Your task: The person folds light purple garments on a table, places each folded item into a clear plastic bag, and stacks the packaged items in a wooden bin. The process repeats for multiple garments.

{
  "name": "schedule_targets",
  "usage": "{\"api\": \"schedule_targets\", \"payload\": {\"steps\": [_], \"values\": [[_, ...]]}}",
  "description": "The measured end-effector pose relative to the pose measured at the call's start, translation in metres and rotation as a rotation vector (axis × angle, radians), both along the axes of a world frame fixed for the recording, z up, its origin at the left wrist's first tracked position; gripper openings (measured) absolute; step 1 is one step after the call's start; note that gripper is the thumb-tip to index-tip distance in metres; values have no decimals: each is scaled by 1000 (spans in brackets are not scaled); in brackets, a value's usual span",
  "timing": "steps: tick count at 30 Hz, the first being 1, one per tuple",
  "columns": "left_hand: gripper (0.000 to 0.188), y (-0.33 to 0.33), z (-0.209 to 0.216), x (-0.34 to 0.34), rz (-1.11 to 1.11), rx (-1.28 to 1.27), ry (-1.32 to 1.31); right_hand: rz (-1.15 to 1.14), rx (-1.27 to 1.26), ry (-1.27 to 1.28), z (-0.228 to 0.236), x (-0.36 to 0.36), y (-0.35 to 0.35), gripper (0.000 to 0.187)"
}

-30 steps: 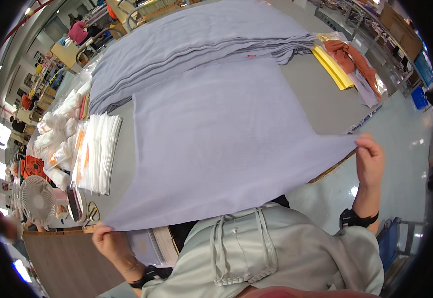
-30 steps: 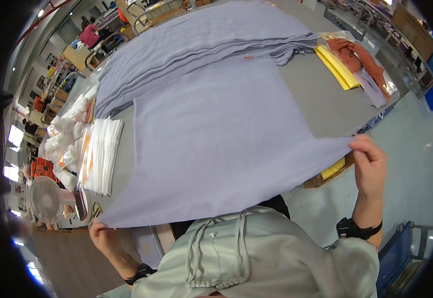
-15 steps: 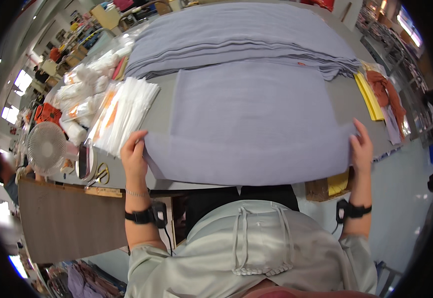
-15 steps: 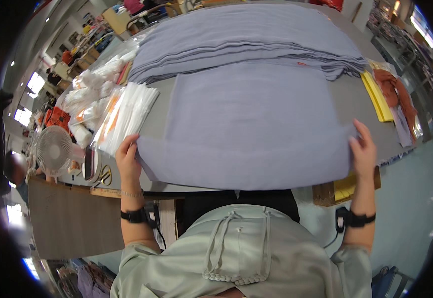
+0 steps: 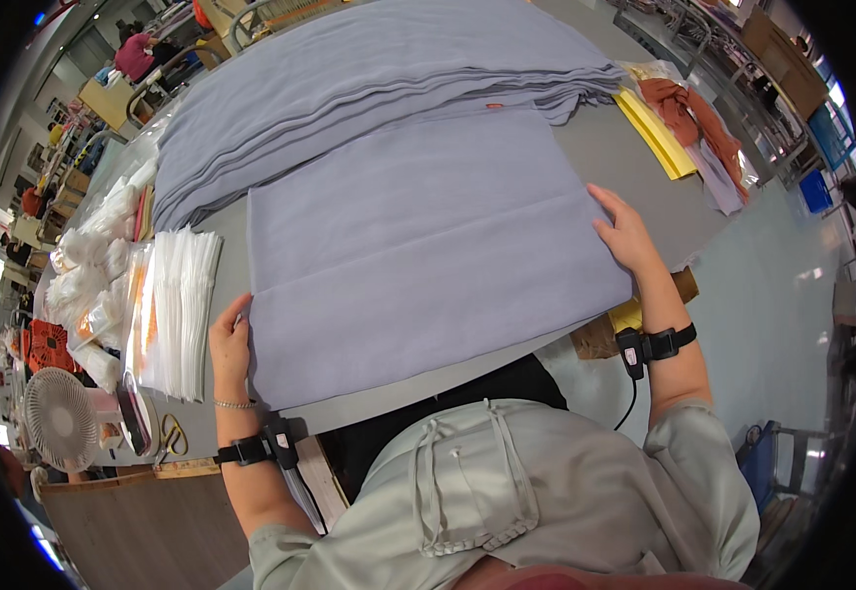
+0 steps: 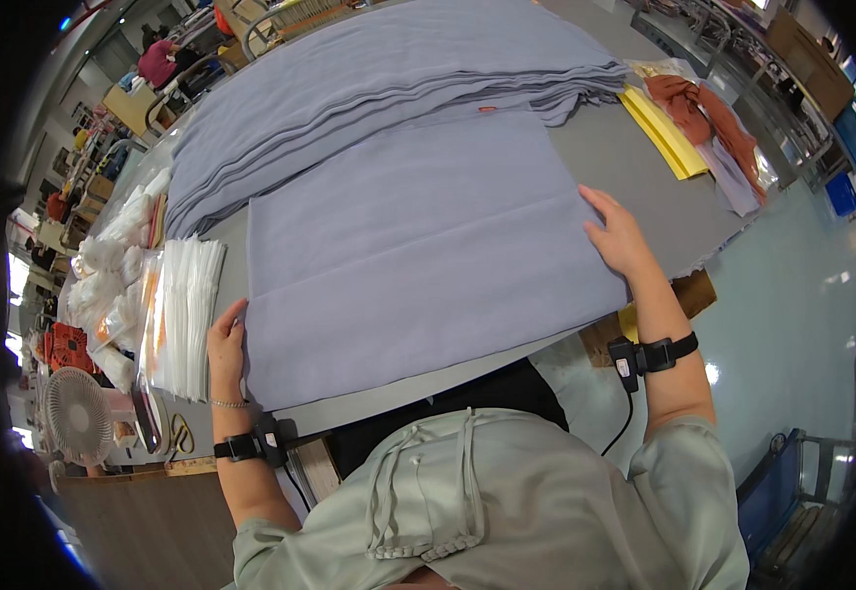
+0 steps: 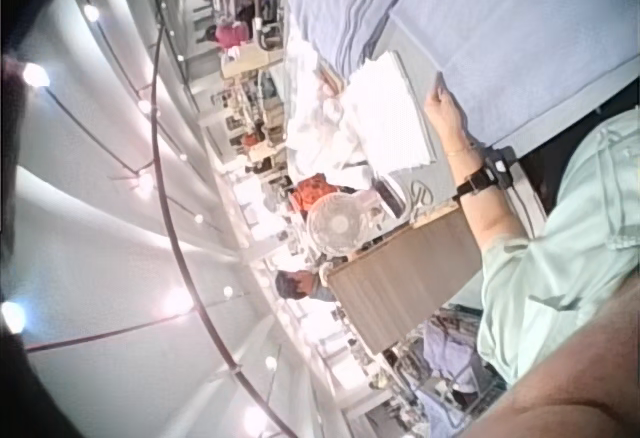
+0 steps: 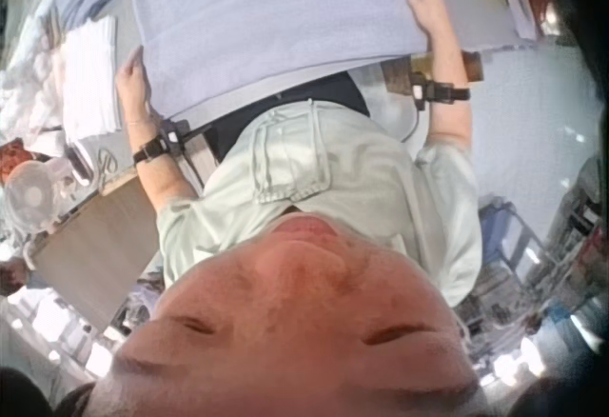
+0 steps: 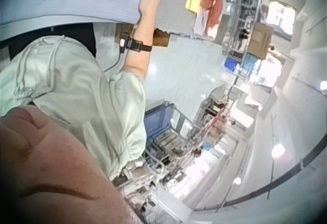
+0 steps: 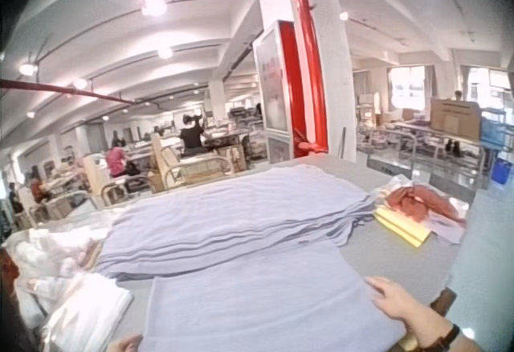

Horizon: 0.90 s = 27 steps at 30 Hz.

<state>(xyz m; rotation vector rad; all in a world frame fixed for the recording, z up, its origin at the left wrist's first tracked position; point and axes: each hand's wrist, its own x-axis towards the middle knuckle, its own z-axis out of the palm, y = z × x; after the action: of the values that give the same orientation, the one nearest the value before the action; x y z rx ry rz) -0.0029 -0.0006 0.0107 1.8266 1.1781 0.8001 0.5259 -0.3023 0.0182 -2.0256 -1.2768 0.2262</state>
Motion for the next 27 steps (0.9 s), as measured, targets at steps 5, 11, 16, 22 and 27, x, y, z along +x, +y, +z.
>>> {"api": "schedule_targets", "payload": {"steps": [5, 11, 16, 22, 27], "values": [[40, -15, 7, 4, -29, 138, 395, -26, -209, -84, 17, -18, -2, 55], [72, -107, 31, -15, -421, 547, 452, 210, -136, -620, 39, -62, -57, 57], [51, -160, 10, -34, -351, 608, 740, 376, -39, -883, 9, -66, -96, 55], [28, -175, 60, -83, -185, -12, 97, 127, 57, 14, 44, -57, -123, 27], [15, -93, 69, -52, 96, -1, -10, -242, 35, 43, 45, -30, -24, 28]]}}
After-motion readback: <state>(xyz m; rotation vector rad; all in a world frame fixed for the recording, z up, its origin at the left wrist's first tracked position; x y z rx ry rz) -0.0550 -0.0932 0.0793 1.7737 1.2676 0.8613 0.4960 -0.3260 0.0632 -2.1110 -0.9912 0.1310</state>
